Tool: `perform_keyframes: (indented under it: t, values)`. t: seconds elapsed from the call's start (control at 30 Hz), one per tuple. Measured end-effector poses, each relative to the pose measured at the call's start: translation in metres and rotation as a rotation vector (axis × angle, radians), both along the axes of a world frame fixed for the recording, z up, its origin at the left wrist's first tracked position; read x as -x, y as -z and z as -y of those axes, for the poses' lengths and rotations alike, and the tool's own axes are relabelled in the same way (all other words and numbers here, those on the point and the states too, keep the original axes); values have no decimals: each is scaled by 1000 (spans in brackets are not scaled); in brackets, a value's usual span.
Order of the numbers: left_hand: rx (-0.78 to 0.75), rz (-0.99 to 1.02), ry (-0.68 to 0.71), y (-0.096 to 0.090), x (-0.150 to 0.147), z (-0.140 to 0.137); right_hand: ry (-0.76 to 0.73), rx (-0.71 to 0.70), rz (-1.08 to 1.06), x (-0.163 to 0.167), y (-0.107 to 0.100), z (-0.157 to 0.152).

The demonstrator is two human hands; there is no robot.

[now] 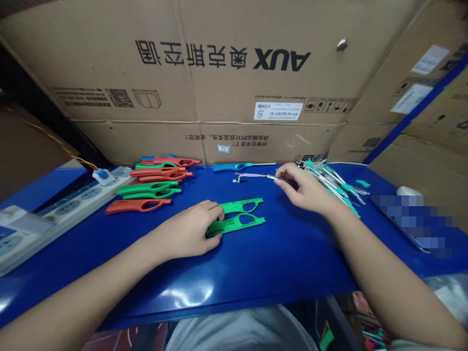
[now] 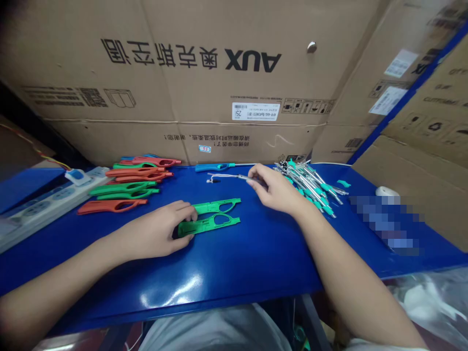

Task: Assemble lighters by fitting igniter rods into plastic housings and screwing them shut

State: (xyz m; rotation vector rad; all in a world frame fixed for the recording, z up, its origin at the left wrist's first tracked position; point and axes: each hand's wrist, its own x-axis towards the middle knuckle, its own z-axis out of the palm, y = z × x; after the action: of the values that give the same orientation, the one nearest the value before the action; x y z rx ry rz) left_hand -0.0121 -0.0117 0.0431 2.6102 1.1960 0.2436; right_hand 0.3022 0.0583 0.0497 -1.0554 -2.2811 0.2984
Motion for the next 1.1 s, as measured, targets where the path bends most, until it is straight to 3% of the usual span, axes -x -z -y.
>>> perform_keyframes:
  t: [0.33,0.57,0.9,1.1]
  values:
    - [-1,-44,13,-6,5,-2,-154,-34,25,15,10,4]
    - [-376,349,-122,-2,-5,1,-183,-21,76,22,11,9]
    - [-320,411,-14,19,-19,7,-327,98,105,43,20,26]
    - [-418,485,35,22,-15,4,-409,114,97,51,23,32]
